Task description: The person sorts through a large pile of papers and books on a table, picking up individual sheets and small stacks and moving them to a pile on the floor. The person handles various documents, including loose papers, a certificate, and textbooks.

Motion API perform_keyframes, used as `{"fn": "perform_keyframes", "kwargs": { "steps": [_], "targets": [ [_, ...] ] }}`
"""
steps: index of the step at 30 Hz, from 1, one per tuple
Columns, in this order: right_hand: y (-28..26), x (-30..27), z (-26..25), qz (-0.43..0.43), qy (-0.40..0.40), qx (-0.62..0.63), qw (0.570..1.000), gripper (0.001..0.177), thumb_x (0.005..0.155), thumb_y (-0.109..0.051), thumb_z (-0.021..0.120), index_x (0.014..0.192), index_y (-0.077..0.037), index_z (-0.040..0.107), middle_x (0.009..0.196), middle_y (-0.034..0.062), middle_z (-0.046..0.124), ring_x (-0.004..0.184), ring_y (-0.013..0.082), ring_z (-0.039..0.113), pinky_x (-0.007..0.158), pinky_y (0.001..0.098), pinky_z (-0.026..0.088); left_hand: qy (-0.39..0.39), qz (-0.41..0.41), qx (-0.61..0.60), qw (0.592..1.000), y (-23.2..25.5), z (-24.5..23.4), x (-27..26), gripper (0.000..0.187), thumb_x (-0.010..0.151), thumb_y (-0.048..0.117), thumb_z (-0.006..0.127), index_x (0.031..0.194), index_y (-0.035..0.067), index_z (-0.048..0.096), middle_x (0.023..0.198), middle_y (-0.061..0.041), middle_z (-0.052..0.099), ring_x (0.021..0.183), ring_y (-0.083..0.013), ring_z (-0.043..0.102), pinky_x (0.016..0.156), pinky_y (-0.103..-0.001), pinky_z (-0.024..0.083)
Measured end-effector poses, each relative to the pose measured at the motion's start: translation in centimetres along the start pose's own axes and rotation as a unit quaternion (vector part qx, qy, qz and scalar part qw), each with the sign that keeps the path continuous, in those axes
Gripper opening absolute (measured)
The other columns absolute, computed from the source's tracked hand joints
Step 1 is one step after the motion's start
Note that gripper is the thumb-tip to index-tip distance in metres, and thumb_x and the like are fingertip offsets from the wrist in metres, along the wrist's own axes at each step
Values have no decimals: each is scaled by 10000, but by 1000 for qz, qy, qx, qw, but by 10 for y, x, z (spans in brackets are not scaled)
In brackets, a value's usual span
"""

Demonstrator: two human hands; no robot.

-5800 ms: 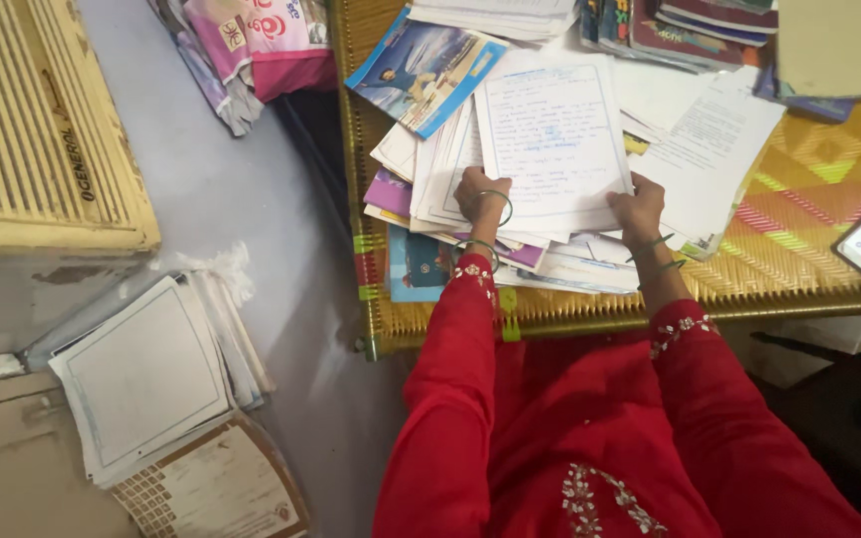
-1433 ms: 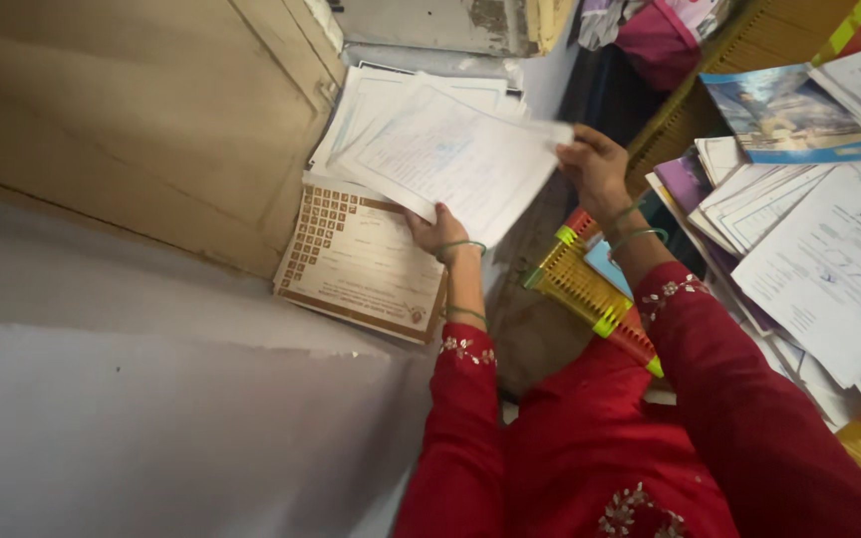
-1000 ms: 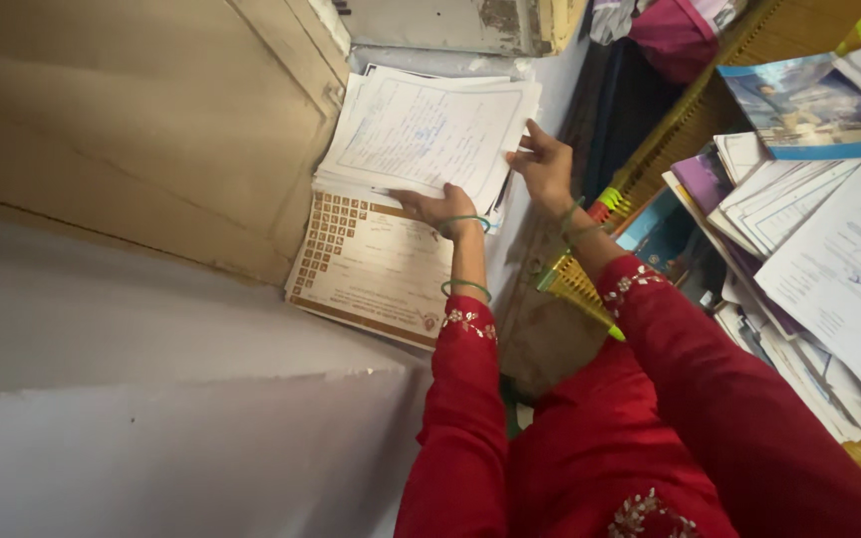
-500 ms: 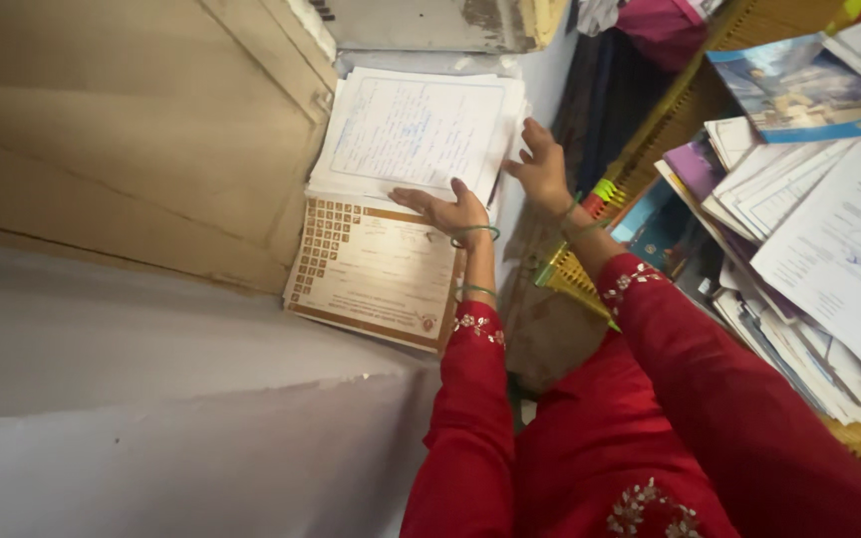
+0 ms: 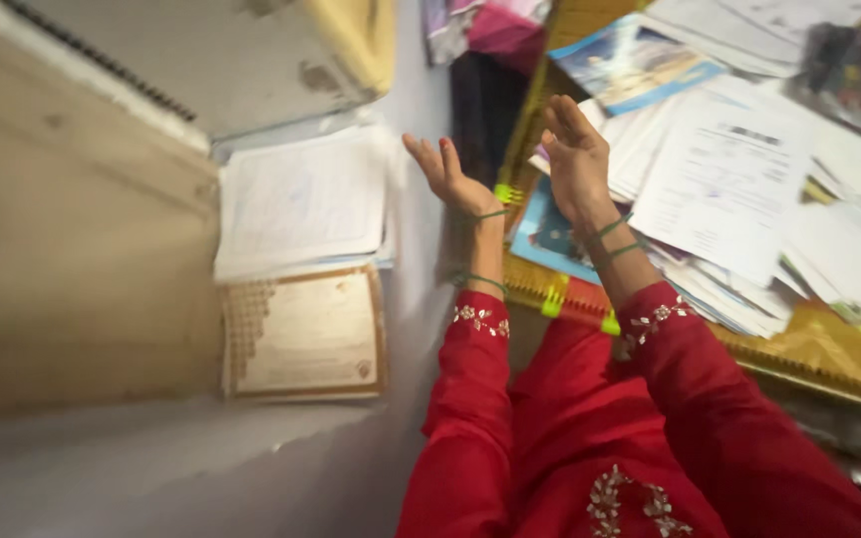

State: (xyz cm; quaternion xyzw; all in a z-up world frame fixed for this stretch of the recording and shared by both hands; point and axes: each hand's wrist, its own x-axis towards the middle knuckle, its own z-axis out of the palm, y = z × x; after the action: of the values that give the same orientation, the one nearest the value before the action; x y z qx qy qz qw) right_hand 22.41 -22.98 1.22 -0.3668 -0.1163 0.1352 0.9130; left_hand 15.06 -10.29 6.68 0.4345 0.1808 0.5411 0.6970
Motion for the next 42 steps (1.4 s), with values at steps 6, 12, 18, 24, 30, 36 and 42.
{"fn": "perform_keyframes", "kwargs": {
  "steps": [6,12,18,24,30,36,42],
  "targets": [
    [-71,10,-98,-60,91,-22,994,643,948,179,520,1558,23,392,1629,141,410,1527,294,397,1189,368,415,-128,-23,48,990,-105,70,-47,503,1067,205,564,1492,-54,497,1543,-187,526,1425,-258,499,1211,-347,342],
    [-98,-2,-232,-93,180,-9,979,622,951,176,551,1535,18,409,1578,154,466,1483,308,456,1181,355,446,-249,-250,69,933,-201,82,-133,320,892,111,710,1161,-61,738,1086,-154,746,1014,-236,692,910,-348,534],
    [-109,-48,-339,-60,322,-36,944,578,937,106,667,1487,21,510,1369,120,560,1191,226,548,935,313,492,-395,-157,407,808,-250,66,-162,451,732,275,809,1134,85,733,1118,-165,752,1018,-295,719,886,-384,556],
    [-112,-94,-382,72,426,-296,852,606,875,67,709,1449,47,516,1378,137,615,1131,241,623,796,312,507,-453,-48,560,693,-295,53,-183,538,691,252,818,1187,100,676,1114,-207,691,1139,-388,620,1004,-432,507],
    [-109,-100,-389,74,391,-162,903,631,814,137,666,1401,123,437,1284,279,664,1023,283,738,839,316,614,-384,-153,540,734,-306,75,-200,700,656,212,852,1249,-13,556,1157,-271,640,1099,-433,625,943,-467,519],
    [-115,-83,-358,91,432,-335,832,417,848,21,775,1233,120,650,1036,184,753,852,217,740,727,304,621,-467,-147,576,655,-282,92,-184,346,883,109,621,1205,73,744,1248,-233,741,1216,-391,681,1065,-436,529],
    [-109,-75,-330,79,393,-432,808,388,822,11,778,1197,69,695,1010,186,751,824,211,732,727,322,614,-432,-9,615,660,-293,87,-173,536,748,137,780,1248,12,634,1464,-204,456,1376,-365,403,1089,-457,418]
  ]
}}
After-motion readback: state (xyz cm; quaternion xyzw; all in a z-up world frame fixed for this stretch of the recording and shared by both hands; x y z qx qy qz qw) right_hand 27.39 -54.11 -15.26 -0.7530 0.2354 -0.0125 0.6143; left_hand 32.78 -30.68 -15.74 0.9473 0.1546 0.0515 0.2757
